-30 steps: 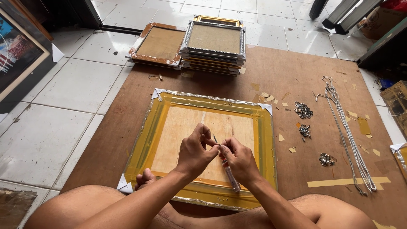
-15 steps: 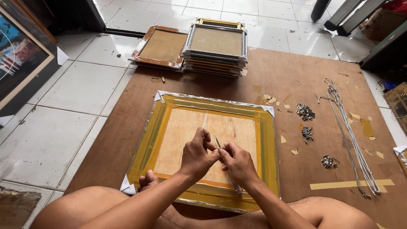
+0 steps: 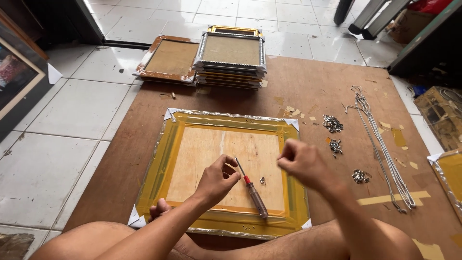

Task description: The person sits on the floor and assembles hanging hardware onto the back of a picture frame. They attach small metal brackets to the frame using a screwdriver and then position a wire across the back. The person handles multiple frames, moving them aside and bringing new ones into view.

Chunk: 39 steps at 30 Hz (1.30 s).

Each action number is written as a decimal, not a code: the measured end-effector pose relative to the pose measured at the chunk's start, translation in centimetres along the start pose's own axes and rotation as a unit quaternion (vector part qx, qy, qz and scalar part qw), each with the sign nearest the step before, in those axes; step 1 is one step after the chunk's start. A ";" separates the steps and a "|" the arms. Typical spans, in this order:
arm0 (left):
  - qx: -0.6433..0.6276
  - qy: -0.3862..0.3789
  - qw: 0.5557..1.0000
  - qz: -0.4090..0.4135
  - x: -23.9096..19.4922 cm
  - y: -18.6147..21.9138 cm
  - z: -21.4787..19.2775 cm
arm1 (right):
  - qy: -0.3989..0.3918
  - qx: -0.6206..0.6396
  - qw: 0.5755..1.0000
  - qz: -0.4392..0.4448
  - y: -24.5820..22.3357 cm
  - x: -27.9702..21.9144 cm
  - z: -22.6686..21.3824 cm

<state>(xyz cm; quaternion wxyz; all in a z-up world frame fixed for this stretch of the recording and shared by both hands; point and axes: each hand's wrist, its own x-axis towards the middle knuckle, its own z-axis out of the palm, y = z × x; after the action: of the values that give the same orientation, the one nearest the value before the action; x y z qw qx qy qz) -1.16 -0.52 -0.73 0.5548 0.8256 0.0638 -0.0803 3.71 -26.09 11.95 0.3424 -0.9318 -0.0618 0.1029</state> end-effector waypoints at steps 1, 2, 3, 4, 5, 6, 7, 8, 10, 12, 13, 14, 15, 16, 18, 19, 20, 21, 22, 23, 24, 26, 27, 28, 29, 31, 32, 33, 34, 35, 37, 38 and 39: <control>0.002 -0.005 1.000 0.001 -0.4 0.5 -0.2 | 0.002 0.002 1.000 0.005 0.0 0.0 -1.8; 0.006 -0.004 1.000 -0.001 -0.7 0.9 -0.4 | 0.006 -0.005 1.000 0.028 0.1 0.0 -3.6; 0.011 -0.004 1.000 -0.001 -0.8 1.5 -0.5 | 0.012 -0.013 0.998 0.053 0.3 -0.1 -5.6; 0.013 -0.011 1.000 0.002 -0.9 1.7 -0.5 | 0.017 -0.012 0.998 0.059 0.3 -0.1 -7.1; 0.016 -0.014 1.000 -0.002 -1.0 1.9 -0.5 | 0.035 -0.010 0.995 0.089 0.5 -0.3 -8.7; 0.020 -0.016 1.000 -0.006 -1.1 2.1 -0.4 | 0.053 -0.008 0.992 0.119 0.8 -0.5 -10.4; 0.022 -0.024 0.999 -0.001 -1.4 2.6 -0.4 | 0.060 -0.006 0.990 0.124 2.0 -0.2 -11.2; 0.027 -0.013 0.999 -0.013 -1.6 3.1 -0.4 | 0.079 -0.005 0.984 0.162 3.3 0.1 -12.0; 0.033 -0.008 0.999 -0.022 -2.1 3.4 -0.4 | 0.102 -0.002 0.974 0.204 7.8 0.9 -12.6; 0.034 -0.011 0.998 -0.046 -2.1 3.5 -0.4 | 0.179 0.009 0.959 0.219 14.3 1.9 -12.5; 0.036 -0.019 0.998 -0.043 -1.9 3.6 -0.3 | 0.185 0.010 0.956 0.226 16.7 2.1 -12.1; 0.042 -0.014 0.997 -0.059 -1.8 3.6 -0.2 | 0.183 0.101 0.950 0.232 19.1 2.3 -11.7; 0.049 -0.010 0.996 -0.078 -1.8 3.6 -0.2 | 0.179 0.191 0.936 0.236 21.5 2.4 -11.1; 0.052 -0.017 0.996 -0.077 -1.8 3.9 -0.1 | 0.183 0.193 0.933 0.242 22.6 2.1 -11.2; 0.064 -0.013 0.993 -0.103 -1.7 4.4 0.0 | 0.165 0.175 0.927 0.289 24.7 1.6 -11.3; 0.065 -0.019 0.993 -0.101 -1.4 4.0 0.0 | 0.169 0.176 0.924 0.293 25.6 1.8 -11.3; 0.064 -0.013 0.993 -0.102 -1.1 3.6 0.1 | 0.179 0.136 0.923 0.313 26.5 1.9 -11.2; 0.063 -0.006 0.992 -0.105 -0.9 3.1 0.1 | 0.187 0.097 0.919 0.333 27.4 2.0 -11.0; 0.065 -0.012 0.992 -0.103 -0.9 3.3 0.1 | 0.190 0.098 0.917 0.337 28.4 2.4 -10.7; 0.066 -0.013 0.990 -0.121 -0.8 3.6 0.0 | 0.178 0.101 0.916 0.344 29.4 2.8 -10.5; 0.067 -0.013 0.988 -0.138 -0.8 3.8 -0.1 | 0.166 0.104 0.916 0.351 30.4 3.2 -10.2; 0.079 -0.011 0.987 -0.140 0.1 1.8 -0.1 | 0.160 0.087 0.915 0.361 30.2 3.5 -10.0; 0.089 -0.003 0.986 -0.143 0.6 0.9 0.0 | 0.150 0.068 0.916 0.366 30.0 3.6 -10.1; 0.089 -0.007 0.986 -0.140 0.8 0.8 0.1 | 0.154 0.068 0.914 0.369 30.2 3.8 -10.2; 0.094 -0.001 0.984 -0.152 0.8 0.7 0.1 | 0.131 0.065 0.921 0.361 30.4 4.0 -10.1; 0.098 0.004 0.982 -0.162 1.1 0.0 0.1 | 0.111 0.063 0.926 0.354 30.8 4.3 -9.9; 0.087 0.006 0.984 -0.157 1.4 -0.6 0.1 | 0.107 0.055 0.927 0.355 31.0 4.5 -9.8; 0.076 0.009 0.985 -0.153 1.5 -1.3 0.0 | 0.102 0.047 0.928 0.356 31.3 4.5 -9.6; 0.077 0.007 0.985 -0.153 1.3 -1.0 0.2 | 0.102 0.047 0.927 0.358 31.8 4.6 -9.4; 0.078 0.012 0.983 -0.167 1.3 -0.7 0.3 | 0.104 0.041 0.929 0.352 32.3 4.7 -9.3; 0.080 0.017 0.980 -0.181 1.2 -0.6 0.3 | 0.106 0.035 0.932 0.346 32.8 4.7 -9.2; 0.076 0.013 0.981 -0.176 1.3 -0.8 0.2 | 0.107 0.021 0.930 0.351 32.8 4.6 -9.2; 0.070 0.011 0.983 -0.171 1.4 -1.0 0.2 | 0.107 0.006 0.928 0.355 32.8 4.5 -9.3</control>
<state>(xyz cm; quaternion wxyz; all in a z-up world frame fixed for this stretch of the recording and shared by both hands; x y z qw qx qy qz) -0.03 -0.30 -2.00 0.4731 0.8401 0.2041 -0.1695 11.75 -55.89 -3.16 0.2936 -0.8961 0.3113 0.1175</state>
